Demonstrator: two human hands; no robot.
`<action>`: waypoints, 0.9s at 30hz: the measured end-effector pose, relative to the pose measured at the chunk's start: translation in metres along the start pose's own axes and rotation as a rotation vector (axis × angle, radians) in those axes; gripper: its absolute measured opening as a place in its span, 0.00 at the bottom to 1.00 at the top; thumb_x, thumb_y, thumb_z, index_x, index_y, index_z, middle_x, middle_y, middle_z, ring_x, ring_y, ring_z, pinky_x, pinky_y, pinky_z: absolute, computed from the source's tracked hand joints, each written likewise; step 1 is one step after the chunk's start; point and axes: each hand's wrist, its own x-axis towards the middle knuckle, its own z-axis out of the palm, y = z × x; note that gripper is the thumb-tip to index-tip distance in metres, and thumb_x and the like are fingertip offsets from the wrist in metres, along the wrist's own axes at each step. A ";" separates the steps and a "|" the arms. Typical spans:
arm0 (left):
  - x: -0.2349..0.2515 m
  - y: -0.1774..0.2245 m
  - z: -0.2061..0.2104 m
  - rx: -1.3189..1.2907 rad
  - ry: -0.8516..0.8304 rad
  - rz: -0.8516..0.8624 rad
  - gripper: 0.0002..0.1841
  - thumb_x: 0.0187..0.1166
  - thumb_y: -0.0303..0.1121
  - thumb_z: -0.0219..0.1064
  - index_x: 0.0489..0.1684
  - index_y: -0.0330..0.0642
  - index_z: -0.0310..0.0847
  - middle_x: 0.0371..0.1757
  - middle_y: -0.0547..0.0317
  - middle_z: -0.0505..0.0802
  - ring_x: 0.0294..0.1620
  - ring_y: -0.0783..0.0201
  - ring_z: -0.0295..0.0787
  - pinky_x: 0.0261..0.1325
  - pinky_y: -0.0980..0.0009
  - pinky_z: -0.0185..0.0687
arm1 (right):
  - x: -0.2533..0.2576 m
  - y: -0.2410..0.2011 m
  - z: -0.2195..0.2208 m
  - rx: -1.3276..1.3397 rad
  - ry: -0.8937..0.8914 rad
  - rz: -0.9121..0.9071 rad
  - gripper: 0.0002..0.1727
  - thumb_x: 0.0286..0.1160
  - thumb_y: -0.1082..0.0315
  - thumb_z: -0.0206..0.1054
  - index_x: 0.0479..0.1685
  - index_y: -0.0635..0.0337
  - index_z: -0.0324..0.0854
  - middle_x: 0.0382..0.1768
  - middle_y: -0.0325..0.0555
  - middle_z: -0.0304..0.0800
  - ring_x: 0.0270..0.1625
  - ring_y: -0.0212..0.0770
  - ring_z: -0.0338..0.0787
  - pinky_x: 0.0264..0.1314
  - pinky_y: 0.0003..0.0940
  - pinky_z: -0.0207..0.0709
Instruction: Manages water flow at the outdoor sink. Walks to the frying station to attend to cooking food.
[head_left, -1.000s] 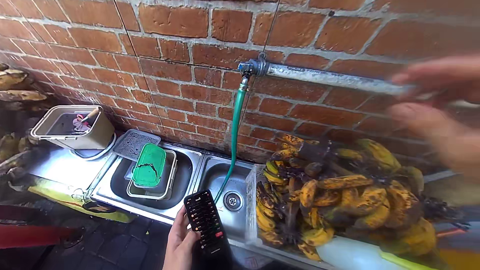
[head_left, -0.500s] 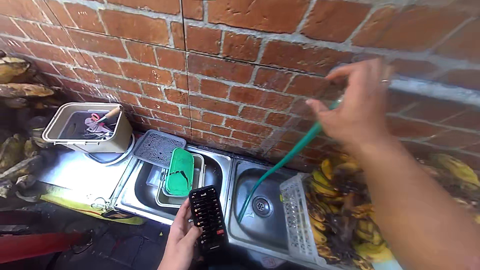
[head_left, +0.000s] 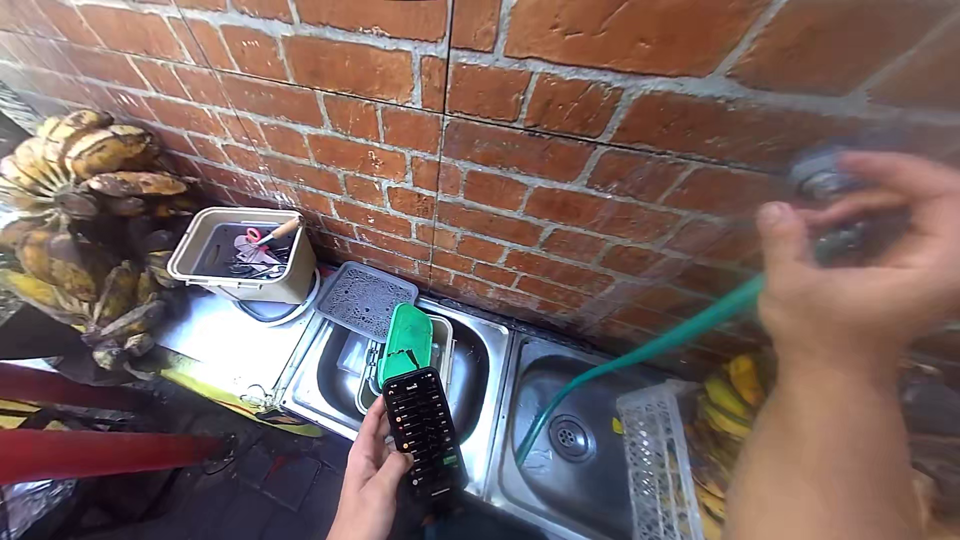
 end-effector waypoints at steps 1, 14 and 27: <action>-0.002 0.005 -0.001 0.002 0.011 0.001 0.39 0.70 0.16 0.54 0.89 0.29 0.49 0.75 0.39 0.83 0.68 0.49 0.88 0.65 0.54 0.90 | -0.012 0.007 0.001 -0.007 0.038 0.026 0.29 0.81 0.57 0.71 0.76 0.65 0.76 0.59 0.58 0.86 0.57 0.43 0.86 0.64 0.37 0.79; 0.002 0.021 0.000 0.167 0.153 -0.023 0.34 0.77 0.19 0.57 0.88 0.28 0.52 0.72 0.37 0.85 0.68 0.46 0.88 0.66 0.52 0.89 | -0.369 0.016 0.074 0.151 -0.588 1.119 0.47 0.69 0.60 0.79 0.84 0.77 0.59 0.72 0.78 0.75 0.72 0.70 0.81 0.73 0.62 0.78; 0.006 0.032 0.024 0.241 0.158 -0.042 0.34 0.79 0.18 0.56 0.88 0.26 0.51 0.70 0.36 0.86 0.65 0.47 0.90 0.65 0.53 0.90 | -0.441 0.030 0.121 -0.205 -1.430 1.398 0.31 0.77 0.42 0.68 0.53 0.67 0.90 0.61 0.64 0.91 0.70 0.60 0.88 0.73 0.62 0.78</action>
